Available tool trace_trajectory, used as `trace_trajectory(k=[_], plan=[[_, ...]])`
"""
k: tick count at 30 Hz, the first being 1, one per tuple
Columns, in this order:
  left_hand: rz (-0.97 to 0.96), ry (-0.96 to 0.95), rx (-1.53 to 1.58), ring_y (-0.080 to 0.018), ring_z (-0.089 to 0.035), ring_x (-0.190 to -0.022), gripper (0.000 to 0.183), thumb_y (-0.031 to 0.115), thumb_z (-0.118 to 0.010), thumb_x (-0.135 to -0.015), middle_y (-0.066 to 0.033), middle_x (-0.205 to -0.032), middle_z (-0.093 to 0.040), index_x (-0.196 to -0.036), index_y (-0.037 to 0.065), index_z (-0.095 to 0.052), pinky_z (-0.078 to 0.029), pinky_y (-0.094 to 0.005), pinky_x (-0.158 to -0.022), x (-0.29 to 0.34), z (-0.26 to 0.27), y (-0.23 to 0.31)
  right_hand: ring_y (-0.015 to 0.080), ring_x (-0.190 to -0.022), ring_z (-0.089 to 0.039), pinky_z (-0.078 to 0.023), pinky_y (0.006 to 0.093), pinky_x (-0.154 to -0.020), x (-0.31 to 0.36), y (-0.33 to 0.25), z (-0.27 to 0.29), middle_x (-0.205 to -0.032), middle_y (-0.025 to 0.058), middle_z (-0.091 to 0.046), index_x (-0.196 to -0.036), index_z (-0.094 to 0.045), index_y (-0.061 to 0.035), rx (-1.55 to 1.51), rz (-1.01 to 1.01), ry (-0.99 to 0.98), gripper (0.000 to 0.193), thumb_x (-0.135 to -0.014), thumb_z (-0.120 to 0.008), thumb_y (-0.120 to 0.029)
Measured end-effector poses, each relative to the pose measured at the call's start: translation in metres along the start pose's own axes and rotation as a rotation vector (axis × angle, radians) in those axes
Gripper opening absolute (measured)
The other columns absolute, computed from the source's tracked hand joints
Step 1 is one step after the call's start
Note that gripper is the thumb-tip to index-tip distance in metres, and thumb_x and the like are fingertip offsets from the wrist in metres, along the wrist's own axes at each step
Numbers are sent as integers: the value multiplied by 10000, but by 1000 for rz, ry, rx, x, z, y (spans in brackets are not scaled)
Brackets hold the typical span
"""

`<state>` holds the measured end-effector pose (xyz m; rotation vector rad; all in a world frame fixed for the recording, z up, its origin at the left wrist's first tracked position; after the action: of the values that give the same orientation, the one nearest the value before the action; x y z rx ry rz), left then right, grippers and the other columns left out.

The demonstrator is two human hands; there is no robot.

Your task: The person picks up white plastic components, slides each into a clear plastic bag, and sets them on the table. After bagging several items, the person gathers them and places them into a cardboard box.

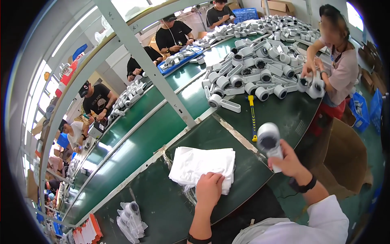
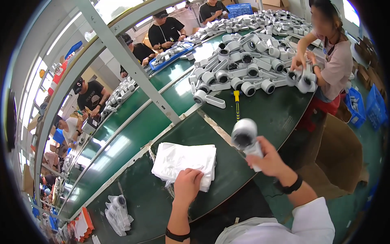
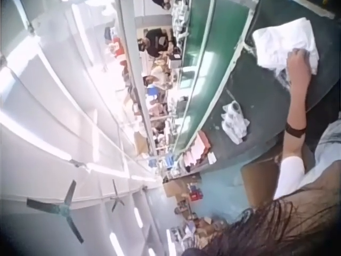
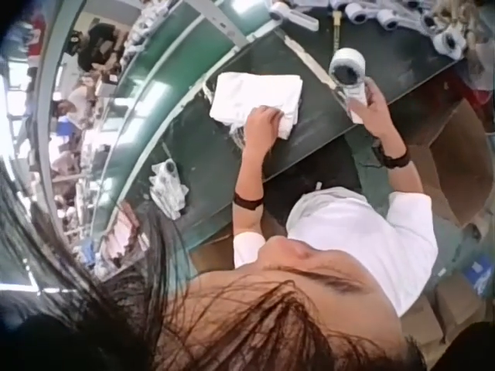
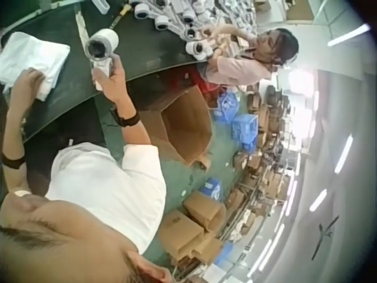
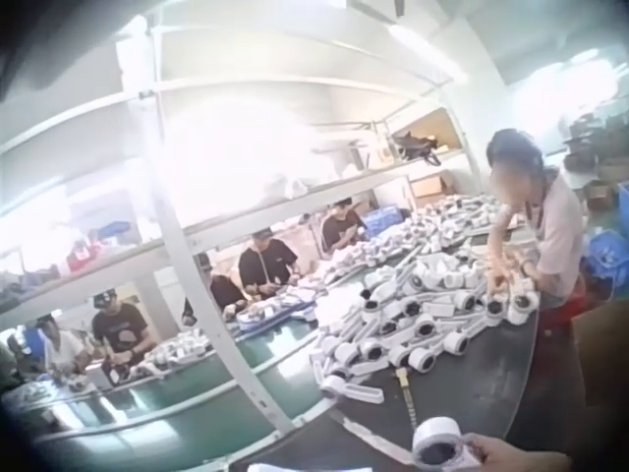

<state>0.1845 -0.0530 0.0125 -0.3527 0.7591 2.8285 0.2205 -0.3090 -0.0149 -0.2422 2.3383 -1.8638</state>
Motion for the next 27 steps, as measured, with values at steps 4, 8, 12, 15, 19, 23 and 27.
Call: trace_trajectory(k=[4,8,12,15,19,23,27], plan=[[40,72,121,-319,-618,-835,135,126,-647,-865,-147,-886,-673,-936,18,-688,-495,-384,-744,0,7,-12,70,-814,-579,-480,250,-726,3,-5,-56,-945,7,-612,-1140,-558,-43,166,76,-39,404,-799,-765,-106],[136,155,252,-283,-636,-735,122,93,-633,-875,-151,-859,-672,-951,12,-685,-498,-354,-681,4,11,-28,80,-821,-588,-487,260,-743,-8,24,-91,-907,5,-637,-1005,-612,-27,112,-106,-75,283,-790,-765,-129],[273,176,379,-236,-628,-638,112,79,-647,-864,-134,-813,-665,-954,24,-687,-486,-314,-604,10,13,-39,112,-842,-614,-501,279,-750,-16,40,-112,-943,44,-668,-990,-615,-19,89,-79,-32,308,-772,-770,-171],[219,238,380,-195,-605,-616,119,94,-664,-863,-121,-802,-669,-955,22,-688,-478,-298,-594,12,22,-35,140,-839,-631,-508,299,-738,-23,44,-127,-949,79,-682,-989,-617,-4,112,-94,24,352,-753,-782,-207],[269,210,454,-157,-584,-608,124,98,-667,-865,-118,-812,-669,-960,23,-689,-465,-275,-586,13,18,-35,98,-794,-588,-485,270,-700,-42,58,-133,-876,36,-647,-978,-611,-13,167,-88,82,285,-769,-764,-132],[420,280,585,-128,-574,-629,122,91,-652,-887,-86,-840,-685,-967,2,-678,-461,-259,-593,25,19,-60,179,-762,-622,-495,341,-690,-42,57,-130,-839,107,-661,-959,-606,7,166,-59,126,284,-752,-714,-155],[548,431,1062,-142,-621,-719,135,62,-628,-906,-105,-864,-675,-994,-40,-618,-513,-265,-629,31,20,-76,212,-754,-625,-497,345,-696,-41,48,-121,-827,127,-651,-992,-601,16,277,-14,170,306,-754,-682,-158]])
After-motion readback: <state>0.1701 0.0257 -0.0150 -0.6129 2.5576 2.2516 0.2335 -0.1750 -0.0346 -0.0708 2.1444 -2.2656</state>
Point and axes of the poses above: each hand's wrist, its own x-axis away from the middle knuckle, its own z-axis out of the back of the hand, y = z × x, the point moved 10 cm from there along -x, towards the middle knuckle
